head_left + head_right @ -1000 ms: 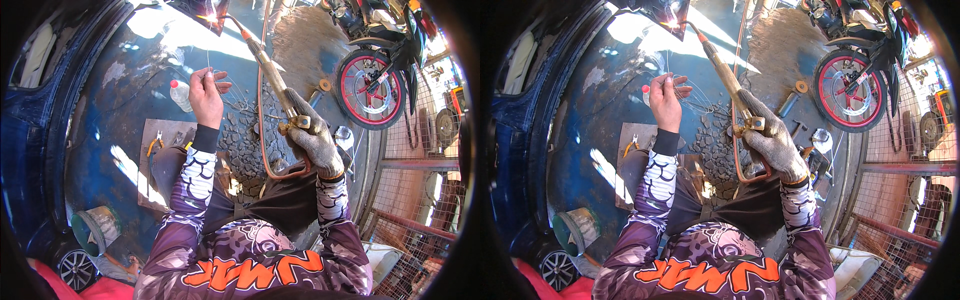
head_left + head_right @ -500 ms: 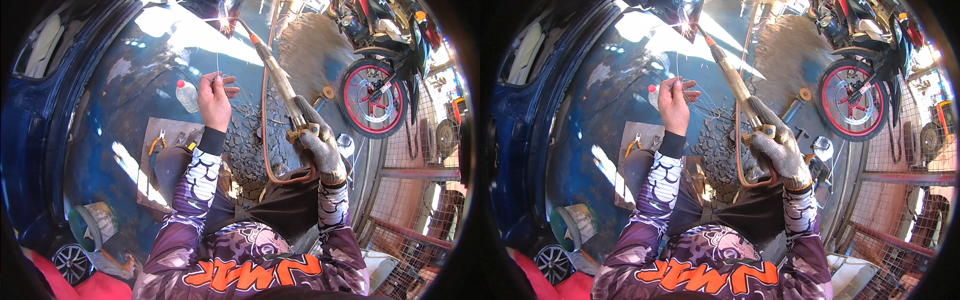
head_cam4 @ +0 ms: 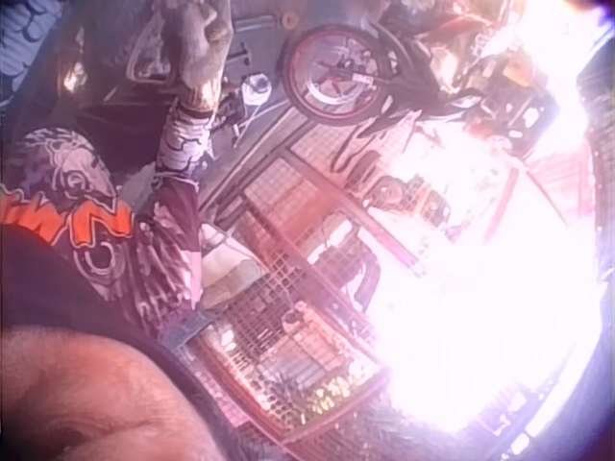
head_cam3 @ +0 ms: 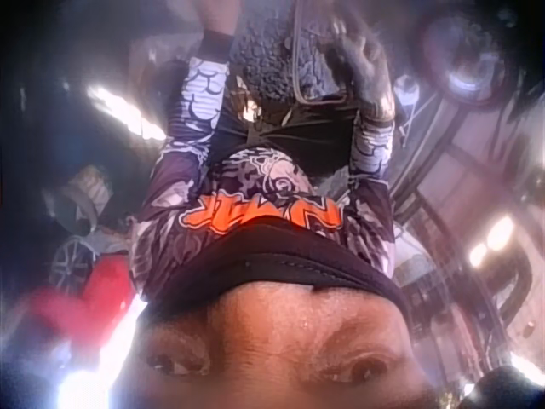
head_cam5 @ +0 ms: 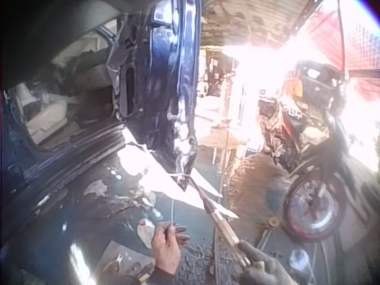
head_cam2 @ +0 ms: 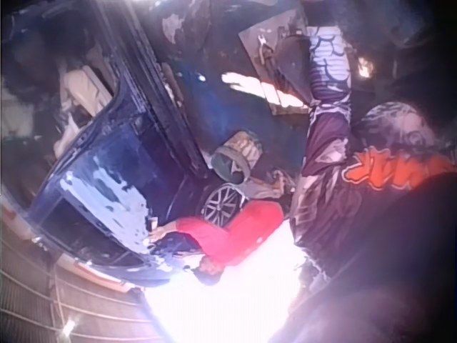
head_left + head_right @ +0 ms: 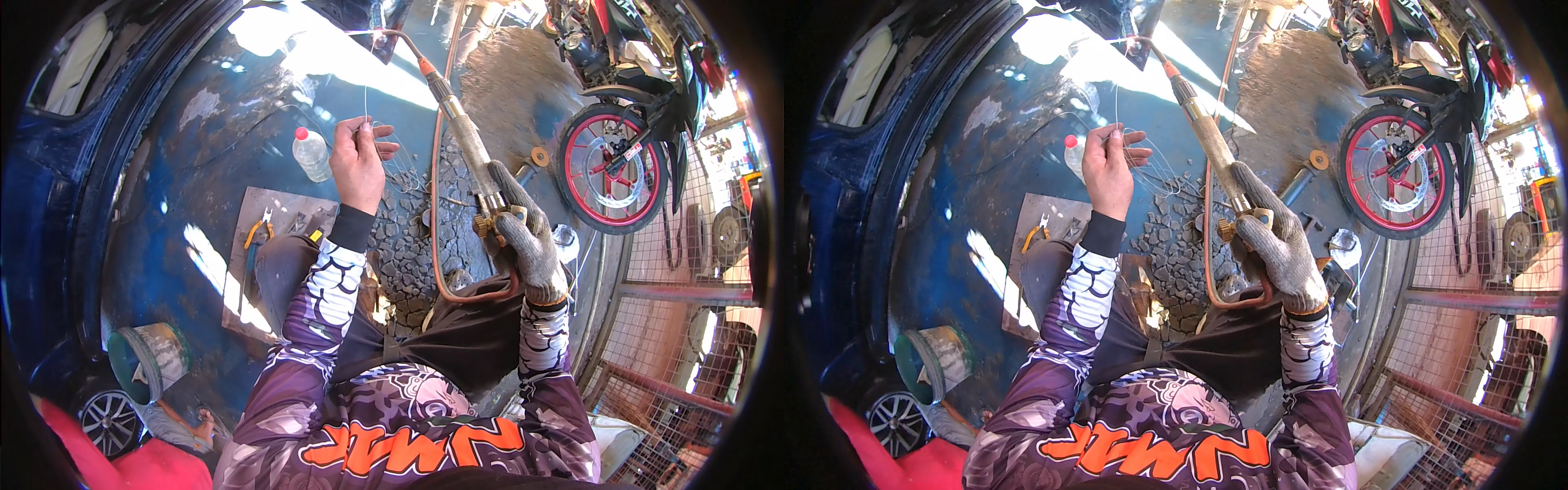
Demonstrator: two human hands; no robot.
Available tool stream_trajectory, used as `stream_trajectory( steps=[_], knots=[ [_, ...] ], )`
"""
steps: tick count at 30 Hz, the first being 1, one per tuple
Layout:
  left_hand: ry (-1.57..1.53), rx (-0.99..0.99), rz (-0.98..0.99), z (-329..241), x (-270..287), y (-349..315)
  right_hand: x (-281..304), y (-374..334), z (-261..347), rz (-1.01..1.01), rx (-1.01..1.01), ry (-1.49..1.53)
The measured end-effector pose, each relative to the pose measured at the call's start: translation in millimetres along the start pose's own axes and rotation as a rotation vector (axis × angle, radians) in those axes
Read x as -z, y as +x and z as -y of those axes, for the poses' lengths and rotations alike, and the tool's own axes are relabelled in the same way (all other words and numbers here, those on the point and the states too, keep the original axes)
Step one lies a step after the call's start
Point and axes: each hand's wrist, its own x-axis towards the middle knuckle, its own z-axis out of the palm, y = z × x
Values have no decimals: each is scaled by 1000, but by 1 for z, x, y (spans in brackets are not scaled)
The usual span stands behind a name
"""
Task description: The person welds a metal panel on a car using a handheld welding torch and filler rod. They repeatedly apply the torch to the seam while feeding the rod, producing sparks and molten metal.
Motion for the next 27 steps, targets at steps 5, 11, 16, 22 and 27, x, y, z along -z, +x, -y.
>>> stream_trajectory(
  steps=[5,11,16,22,27],
  knots=[
    [4,-4,9,1,1,1,-6,0,-1,-27,44,-20],
    [-4,-7,5,2,1,1,-8,1,-2,-23,80,4],
    [-26,-11,-17,1,0,0,-5,3,-5,-16,100,1],
    [-27,-10,-14,1,-1,0,-3,7,-14,-13,132,68],
    [-10,-27,-4,0,0,0,0,6,-12,-43,58,-16]
  ],
)
